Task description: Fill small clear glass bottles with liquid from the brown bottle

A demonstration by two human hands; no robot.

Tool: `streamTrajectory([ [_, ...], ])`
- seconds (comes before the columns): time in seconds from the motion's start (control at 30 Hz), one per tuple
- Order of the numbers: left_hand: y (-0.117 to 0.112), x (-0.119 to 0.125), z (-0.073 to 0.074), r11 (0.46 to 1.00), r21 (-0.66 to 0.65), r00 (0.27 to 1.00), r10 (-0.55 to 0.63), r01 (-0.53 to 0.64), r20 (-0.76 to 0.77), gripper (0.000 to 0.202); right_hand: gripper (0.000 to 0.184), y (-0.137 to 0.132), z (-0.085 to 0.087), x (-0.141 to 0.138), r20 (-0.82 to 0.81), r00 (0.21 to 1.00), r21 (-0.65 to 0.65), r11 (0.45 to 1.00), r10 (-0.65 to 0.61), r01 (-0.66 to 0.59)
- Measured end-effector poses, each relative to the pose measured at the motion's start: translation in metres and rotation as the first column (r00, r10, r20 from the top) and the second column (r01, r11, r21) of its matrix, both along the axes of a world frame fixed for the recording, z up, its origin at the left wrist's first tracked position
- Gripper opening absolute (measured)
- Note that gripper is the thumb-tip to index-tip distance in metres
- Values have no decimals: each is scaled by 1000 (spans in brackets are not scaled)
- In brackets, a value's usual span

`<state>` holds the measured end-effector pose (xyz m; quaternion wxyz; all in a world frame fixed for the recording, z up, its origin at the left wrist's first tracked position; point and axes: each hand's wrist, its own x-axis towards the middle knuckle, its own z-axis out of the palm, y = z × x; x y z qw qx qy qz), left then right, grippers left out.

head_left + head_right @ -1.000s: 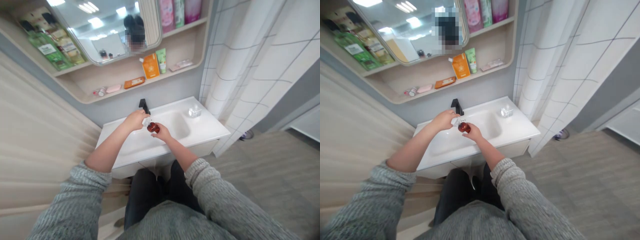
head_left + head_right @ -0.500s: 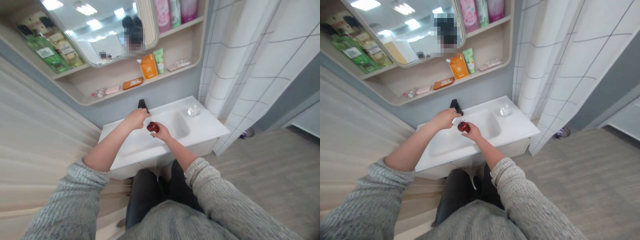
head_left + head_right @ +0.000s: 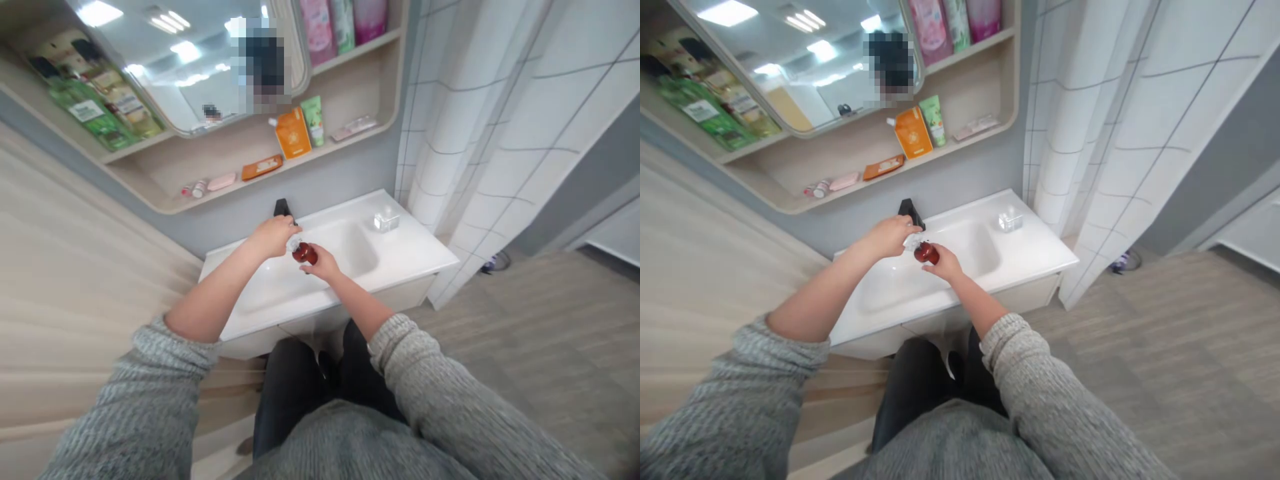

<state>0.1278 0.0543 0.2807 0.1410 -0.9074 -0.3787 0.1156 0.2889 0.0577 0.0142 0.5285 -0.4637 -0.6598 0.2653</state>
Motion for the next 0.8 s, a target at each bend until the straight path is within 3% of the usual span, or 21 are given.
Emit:
streamTrajectory([
  [0.8,-1,4,1,1000,-16,1000,-10,10,7,67,92,-2,1,2,10,1000,-34,999,-9,9],
])
